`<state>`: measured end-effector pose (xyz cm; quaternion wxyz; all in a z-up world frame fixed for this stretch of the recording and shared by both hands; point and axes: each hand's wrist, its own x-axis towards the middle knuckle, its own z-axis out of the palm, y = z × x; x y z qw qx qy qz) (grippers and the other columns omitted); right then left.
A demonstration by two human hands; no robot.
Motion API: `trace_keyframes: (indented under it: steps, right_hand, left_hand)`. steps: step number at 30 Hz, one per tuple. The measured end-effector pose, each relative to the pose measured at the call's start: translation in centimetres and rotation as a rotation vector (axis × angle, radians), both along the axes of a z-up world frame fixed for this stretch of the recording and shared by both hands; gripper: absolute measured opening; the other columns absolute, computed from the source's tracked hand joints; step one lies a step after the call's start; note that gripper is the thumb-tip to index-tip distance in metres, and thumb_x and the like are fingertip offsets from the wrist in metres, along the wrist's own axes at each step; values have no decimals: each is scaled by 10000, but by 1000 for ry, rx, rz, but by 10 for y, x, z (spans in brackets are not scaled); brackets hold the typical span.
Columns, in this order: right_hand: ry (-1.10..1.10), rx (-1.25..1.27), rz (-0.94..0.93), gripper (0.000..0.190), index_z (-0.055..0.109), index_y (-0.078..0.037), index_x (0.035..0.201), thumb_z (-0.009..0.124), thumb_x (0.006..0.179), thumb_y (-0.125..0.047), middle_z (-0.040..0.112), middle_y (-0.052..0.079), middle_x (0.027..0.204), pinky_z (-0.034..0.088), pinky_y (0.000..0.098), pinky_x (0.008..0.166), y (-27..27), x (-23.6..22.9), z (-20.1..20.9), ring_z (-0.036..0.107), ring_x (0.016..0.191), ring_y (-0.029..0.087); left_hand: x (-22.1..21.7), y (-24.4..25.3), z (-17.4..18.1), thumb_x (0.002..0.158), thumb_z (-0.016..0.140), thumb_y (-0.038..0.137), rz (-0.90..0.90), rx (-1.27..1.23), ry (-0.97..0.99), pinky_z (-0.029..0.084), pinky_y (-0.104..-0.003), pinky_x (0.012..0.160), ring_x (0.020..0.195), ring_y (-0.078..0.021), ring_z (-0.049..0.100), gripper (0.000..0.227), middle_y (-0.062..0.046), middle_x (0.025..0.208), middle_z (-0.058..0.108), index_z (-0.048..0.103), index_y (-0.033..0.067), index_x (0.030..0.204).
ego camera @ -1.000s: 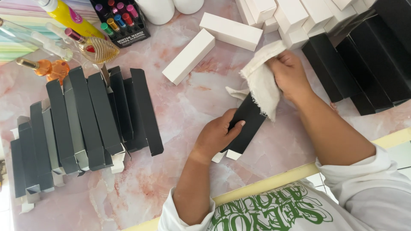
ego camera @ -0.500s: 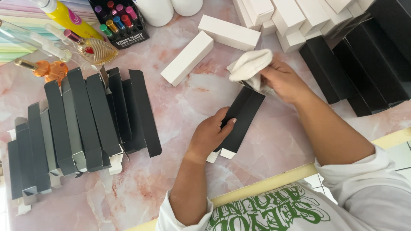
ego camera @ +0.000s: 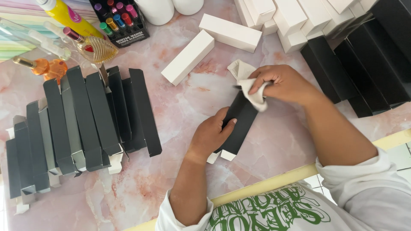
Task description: Wiping down black perfume boxes with a white cloth to clean and inspect them.
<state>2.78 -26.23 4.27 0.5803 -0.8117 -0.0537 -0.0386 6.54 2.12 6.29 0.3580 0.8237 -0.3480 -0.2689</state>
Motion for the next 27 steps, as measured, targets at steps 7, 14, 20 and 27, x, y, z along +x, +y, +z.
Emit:
trace_keyframes:
  steps: [7,14,20,27]
  right_hand:
    - [-106,365,-489,244,737,-28,1032,789,811,62,735,93,923,598,284,876,-21,11,-35,717,881,152]
    - [116,968,96,502,707,-69,1217,723,868,-429,607,276,1406,500,505,1074,-16,3,9,627,1252,361]
    - [215,1057,-20,201,728,26,1014,704,814,32,749,223,948,643,450,762,-10,6,-42,773,866,336]
    - [-69,904,-531,256,711,-59,973,750,785,110,760,168,965,688,378,824,-45,23,-47,802,884,279]
  left_hand:
    - [-1,1,7,1035,559,253,-22,-129,23,590,-518,867,1039,-389,706,364,-251,1056,725,565,85,1358]
    - [-4,0,13,1018,548,197,-38,-302,289,524,-364,904,1033,-179,653,298,-71,1085,711,619,100,1291]
    - [-3,4,-6,1038,567,177,-47,-290,260,560,-490,955,1115,-273,685,322,-193,1139,736,599,77,1342]
    - [0,-2,-9,1017,564,225,113,-286,228,542,-554,960,1170,-421,650,376,-262,1186,693,566,84,1365]
